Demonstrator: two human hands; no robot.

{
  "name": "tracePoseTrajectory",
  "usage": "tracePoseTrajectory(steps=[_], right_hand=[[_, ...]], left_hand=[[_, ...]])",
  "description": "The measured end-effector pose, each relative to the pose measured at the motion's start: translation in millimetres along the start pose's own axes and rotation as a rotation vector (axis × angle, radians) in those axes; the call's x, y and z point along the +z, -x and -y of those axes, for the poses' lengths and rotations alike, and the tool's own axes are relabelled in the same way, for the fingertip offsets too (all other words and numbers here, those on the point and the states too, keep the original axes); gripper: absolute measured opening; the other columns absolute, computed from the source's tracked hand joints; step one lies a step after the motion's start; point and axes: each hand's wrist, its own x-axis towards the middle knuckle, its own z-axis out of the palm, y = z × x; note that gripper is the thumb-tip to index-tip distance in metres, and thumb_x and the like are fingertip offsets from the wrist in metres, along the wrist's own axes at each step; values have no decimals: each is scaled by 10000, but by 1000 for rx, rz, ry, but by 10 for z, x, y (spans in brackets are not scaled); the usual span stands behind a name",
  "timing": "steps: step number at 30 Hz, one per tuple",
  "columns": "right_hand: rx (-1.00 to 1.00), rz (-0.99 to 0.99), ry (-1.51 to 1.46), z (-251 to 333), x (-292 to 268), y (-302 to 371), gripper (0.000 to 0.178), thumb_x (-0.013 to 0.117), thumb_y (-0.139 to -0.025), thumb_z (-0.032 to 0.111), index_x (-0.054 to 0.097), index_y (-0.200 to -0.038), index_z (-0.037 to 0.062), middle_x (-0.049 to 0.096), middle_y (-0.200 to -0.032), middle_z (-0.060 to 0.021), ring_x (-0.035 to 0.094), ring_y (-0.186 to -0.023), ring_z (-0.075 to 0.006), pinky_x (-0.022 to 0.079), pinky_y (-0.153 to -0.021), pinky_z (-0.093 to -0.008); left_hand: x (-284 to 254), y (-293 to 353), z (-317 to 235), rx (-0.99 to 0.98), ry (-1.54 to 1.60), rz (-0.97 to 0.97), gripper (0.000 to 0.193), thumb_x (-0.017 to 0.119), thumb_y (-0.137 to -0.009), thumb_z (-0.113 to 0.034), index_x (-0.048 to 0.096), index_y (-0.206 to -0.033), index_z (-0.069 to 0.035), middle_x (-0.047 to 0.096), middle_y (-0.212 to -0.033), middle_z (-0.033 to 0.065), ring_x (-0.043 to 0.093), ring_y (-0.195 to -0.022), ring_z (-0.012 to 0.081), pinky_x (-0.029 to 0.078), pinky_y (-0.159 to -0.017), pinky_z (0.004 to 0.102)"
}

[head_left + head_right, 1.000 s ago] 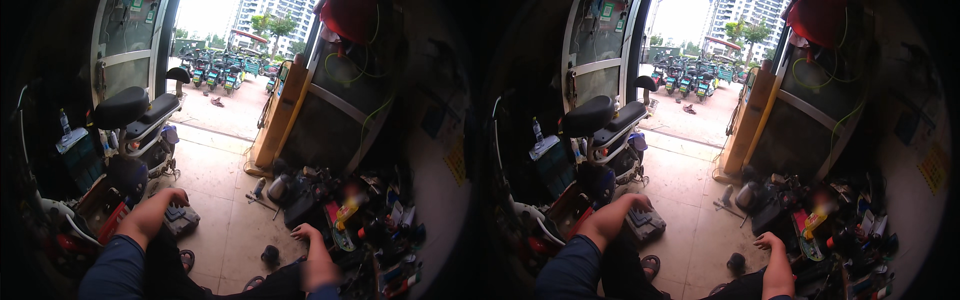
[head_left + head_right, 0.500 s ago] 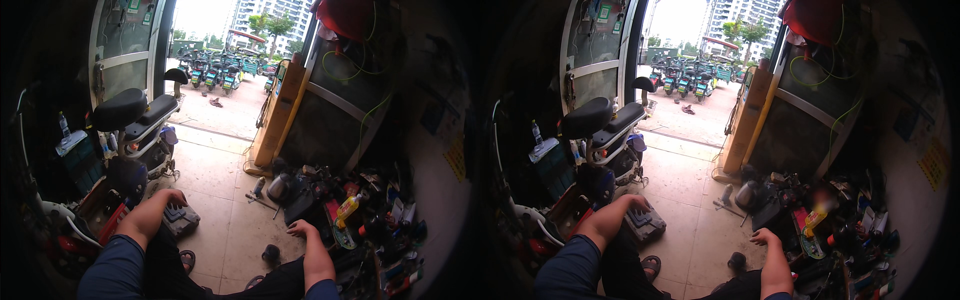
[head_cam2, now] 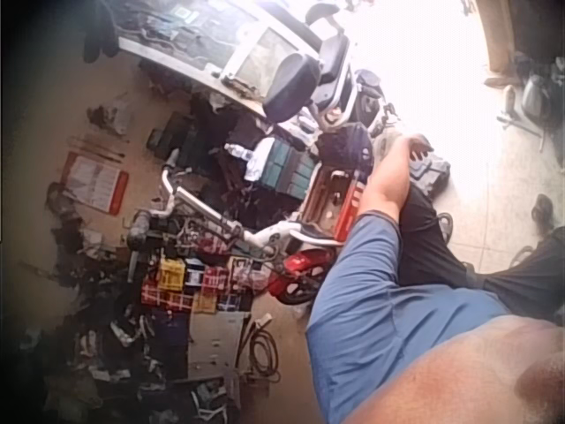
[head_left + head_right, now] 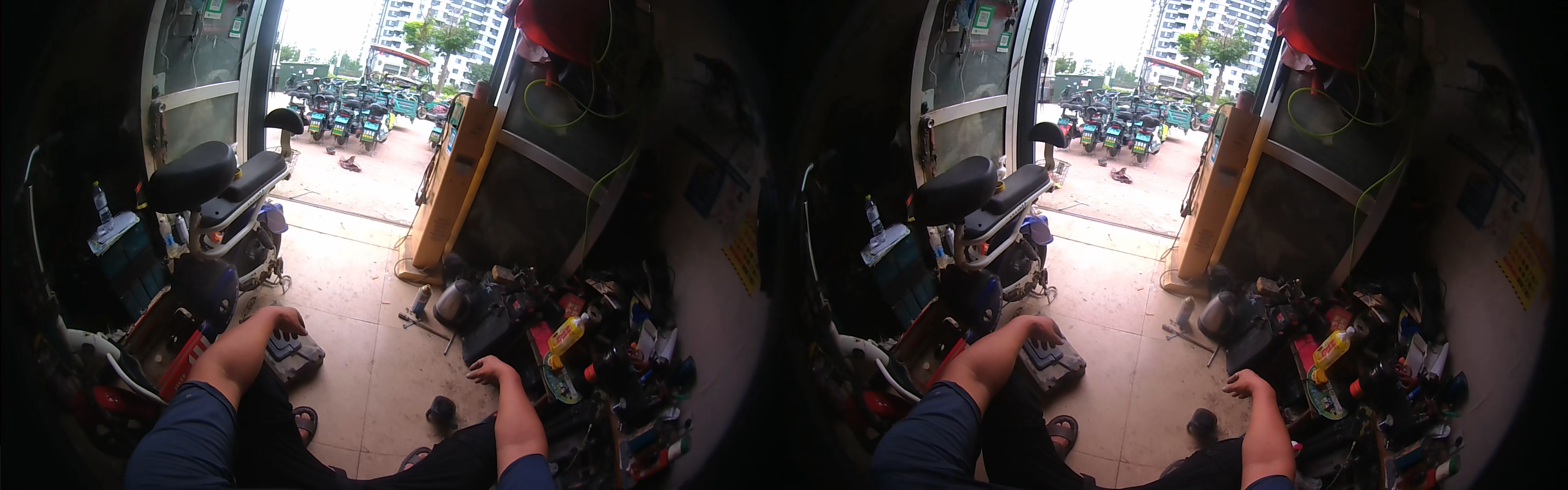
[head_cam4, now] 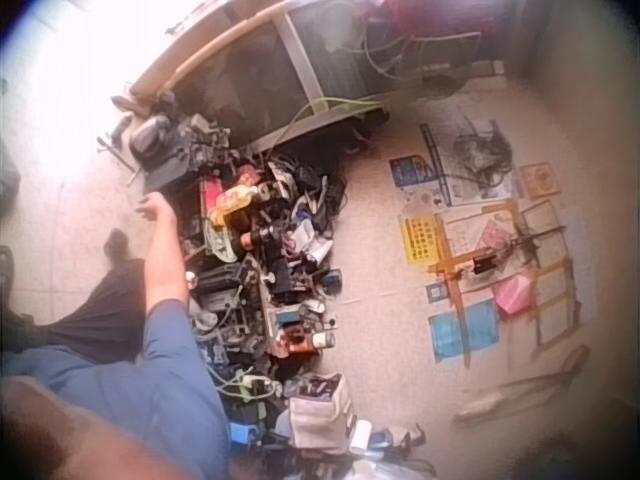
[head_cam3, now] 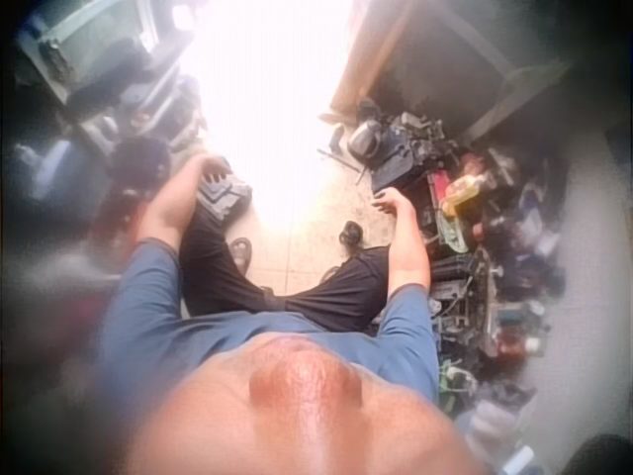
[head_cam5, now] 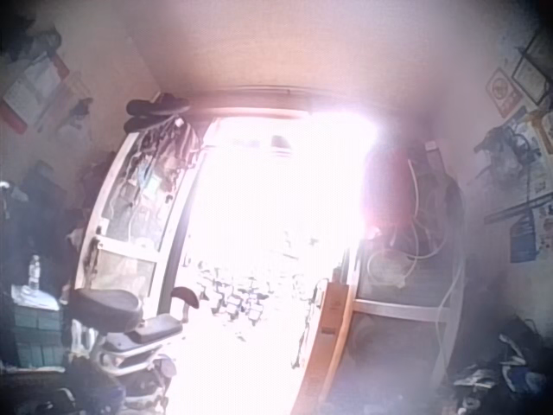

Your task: The person wires and assembles a headlight unit for a scooter, connecting wires to the housing and then securing the assembly back onto the handlebar stem.

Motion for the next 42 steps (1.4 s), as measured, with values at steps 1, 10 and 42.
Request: tracePoseTrajectory(steps=[1,10,42], right_hand=[[-3,-8,5,1,-10,5,651,929,-811,177,651,-1334,-92,760,-1032,-170,737,-878,-279,588,-788,-402],[6,14,28,-57,-40,-109,647,913,-825,175,643,-1345,-98,757,-1037,-162,732,-872,-250,565,-713,-367],[-152,-391,146,152,-30,149,453,610,-798,-79,810,-1172,82,802,-965,-172,789,-833,-236,615,-742,-353]], left_hand=[[-9,-1,1,5,-6,0,606,673,-1019,-455,602,-1498,-92,716,-1334,140,735,-1119,284,621,-948,467],[-2,-38,-12,18,-9,18,614,665,-1019,-463,596,-1505,-95,706,-1358,146,732,-1135,295,615,-961,468],[-47,58,-68,158,115,-358,277,686,-955,-112,752,-1173,45,683,-762,96,642,-582,187,589,-514,368]])
